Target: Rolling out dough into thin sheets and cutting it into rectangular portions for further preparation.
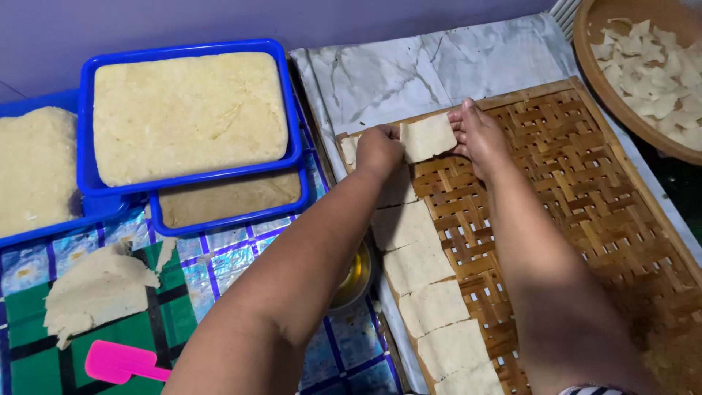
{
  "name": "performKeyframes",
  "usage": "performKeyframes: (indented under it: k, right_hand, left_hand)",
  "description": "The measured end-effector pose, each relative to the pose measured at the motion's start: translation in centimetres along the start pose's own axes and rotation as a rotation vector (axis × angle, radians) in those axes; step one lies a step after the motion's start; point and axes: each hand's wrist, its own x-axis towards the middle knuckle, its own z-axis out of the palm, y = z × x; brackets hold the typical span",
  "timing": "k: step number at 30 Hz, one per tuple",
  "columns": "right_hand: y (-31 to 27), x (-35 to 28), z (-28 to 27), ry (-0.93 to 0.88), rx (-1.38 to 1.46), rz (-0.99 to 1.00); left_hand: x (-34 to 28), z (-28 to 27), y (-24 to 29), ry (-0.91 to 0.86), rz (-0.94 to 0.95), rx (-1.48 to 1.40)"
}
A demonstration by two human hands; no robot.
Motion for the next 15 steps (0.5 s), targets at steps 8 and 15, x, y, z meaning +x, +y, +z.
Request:
performKeyframes:
  k: [8, 15]
  right_hand:
    - [2.3, 3.1, -0.5, 0.034, -0.063, -0.002]
    - [2.3, 3.0, -0.2, 0.064, -0.121, -0.009]
  left_hand:
    - [-0.9, -2.1, 2.0, -0.1, 0.025, 0.119]
    - [-1.2, -3.1, 3.5, -0.088, 0.094, 0.228]
